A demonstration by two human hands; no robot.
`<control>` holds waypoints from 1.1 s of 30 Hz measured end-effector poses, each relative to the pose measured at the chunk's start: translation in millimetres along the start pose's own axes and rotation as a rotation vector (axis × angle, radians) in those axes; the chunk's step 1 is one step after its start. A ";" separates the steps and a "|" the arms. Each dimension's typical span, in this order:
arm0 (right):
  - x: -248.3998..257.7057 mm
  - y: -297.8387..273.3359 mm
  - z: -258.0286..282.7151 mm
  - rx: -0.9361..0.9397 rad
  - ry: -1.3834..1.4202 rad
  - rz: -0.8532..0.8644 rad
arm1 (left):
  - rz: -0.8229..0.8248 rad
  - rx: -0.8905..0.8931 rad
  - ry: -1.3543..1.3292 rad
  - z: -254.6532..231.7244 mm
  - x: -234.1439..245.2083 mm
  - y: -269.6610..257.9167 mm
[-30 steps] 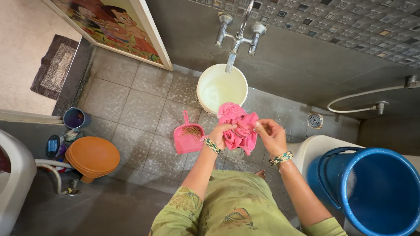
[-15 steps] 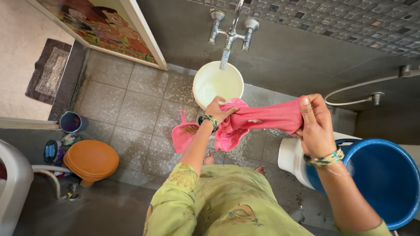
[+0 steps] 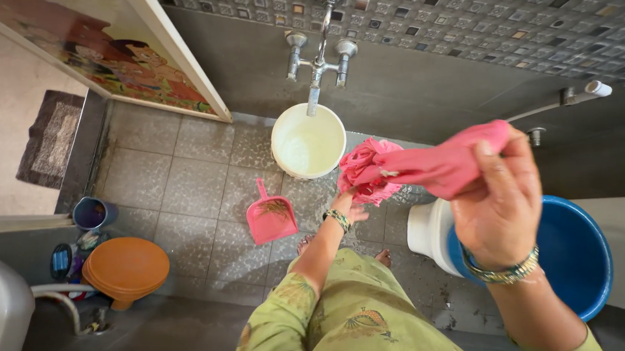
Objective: The person washes a pink cloth by hand in a bucket of soapy water, wrings it out, and rinses it under a faucet.
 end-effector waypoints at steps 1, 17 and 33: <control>15.7 -1.2 3.7 0.011 0.018 -0.011 | -0.026 -0.124 -0.093 -3.8 -4.6 9.1; 250.9 -63.3 -125.1 -0.677 -1.506 0.119 | 0.458 -0.464 -0.696 -86.0 -92.5 -83.1; 144.5 -34.7 -194.5 0.282 -1.048 0.126 | 0.596 -0.536 -0.406 -99.1 -91.4 -101.6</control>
Point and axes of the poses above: each hand's wrist, its own y-axis towards the middle knuckle, its own x-axis out of the back of the hand, z = x × y, the point moved 1 cm from there along y, towards the middle knuckle, and after that the axes turned 2 degrees about y, right-handed, at the moved point
